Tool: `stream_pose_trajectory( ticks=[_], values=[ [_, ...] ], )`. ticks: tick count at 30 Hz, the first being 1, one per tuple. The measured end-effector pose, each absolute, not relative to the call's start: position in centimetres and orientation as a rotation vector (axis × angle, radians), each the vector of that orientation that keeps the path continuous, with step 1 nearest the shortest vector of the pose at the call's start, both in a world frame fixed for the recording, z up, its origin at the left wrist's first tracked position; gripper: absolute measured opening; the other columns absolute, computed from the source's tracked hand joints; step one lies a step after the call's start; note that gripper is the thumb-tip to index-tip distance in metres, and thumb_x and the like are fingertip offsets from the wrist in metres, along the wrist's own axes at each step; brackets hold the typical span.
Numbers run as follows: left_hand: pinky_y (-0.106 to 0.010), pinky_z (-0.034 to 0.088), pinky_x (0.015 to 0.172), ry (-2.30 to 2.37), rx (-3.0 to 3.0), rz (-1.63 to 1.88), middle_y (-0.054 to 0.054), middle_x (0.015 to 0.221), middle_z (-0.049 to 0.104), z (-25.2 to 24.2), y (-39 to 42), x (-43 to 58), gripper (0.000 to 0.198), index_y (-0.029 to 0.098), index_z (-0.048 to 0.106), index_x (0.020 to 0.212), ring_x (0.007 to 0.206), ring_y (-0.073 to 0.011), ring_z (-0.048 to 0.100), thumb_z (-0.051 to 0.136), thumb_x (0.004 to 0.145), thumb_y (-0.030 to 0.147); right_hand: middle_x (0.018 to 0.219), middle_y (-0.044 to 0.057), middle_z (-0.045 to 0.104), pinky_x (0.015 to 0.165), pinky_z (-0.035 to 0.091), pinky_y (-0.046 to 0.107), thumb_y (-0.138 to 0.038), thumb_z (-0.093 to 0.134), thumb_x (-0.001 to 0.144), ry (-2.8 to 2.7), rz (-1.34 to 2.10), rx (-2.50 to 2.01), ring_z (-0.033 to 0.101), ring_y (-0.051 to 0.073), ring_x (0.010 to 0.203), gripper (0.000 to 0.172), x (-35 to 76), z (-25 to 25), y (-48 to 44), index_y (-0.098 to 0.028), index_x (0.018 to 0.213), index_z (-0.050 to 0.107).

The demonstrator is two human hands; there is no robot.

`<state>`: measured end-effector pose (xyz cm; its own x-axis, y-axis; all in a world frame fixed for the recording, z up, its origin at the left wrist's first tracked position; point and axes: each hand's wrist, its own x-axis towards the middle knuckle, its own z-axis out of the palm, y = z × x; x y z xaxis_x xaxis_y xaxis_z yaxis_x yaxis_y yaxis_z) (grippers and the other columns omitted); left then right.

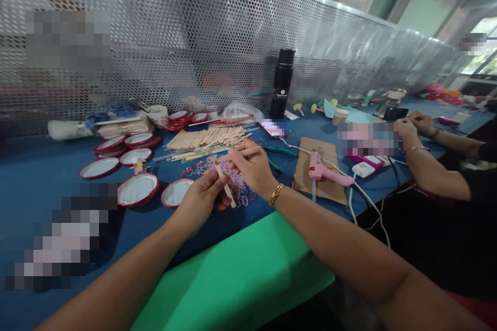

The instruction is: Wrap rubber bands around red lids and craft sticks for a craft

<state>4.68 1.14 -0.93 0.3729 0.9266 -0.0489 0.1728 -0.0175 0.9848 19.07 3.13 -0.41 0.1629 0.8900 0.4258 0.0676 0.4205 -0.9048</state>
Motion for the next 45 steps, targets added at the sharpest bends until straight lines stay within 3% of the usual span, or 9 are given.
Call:
stream_pose_trajectory(
  ticks=[45],
  values=[
    [-0.018,0.043,0.043,1.058,1.497,0.816,0.003,0.052,0.062,-1.02,1.32,4.72,0.036,0.02,0.054,0.076,0.043,-0.0093,0.053,0.061,0.079,0.055,0.057,-0.004,0.063,0.047,0.044,0.021,-0.036,0.06,0.085,-1.254,0.709,-0.964,0.055,0.01,0.047,0.021,19.17,-0.66,3.4,-0.021,0.072,0.052]
  ],
)
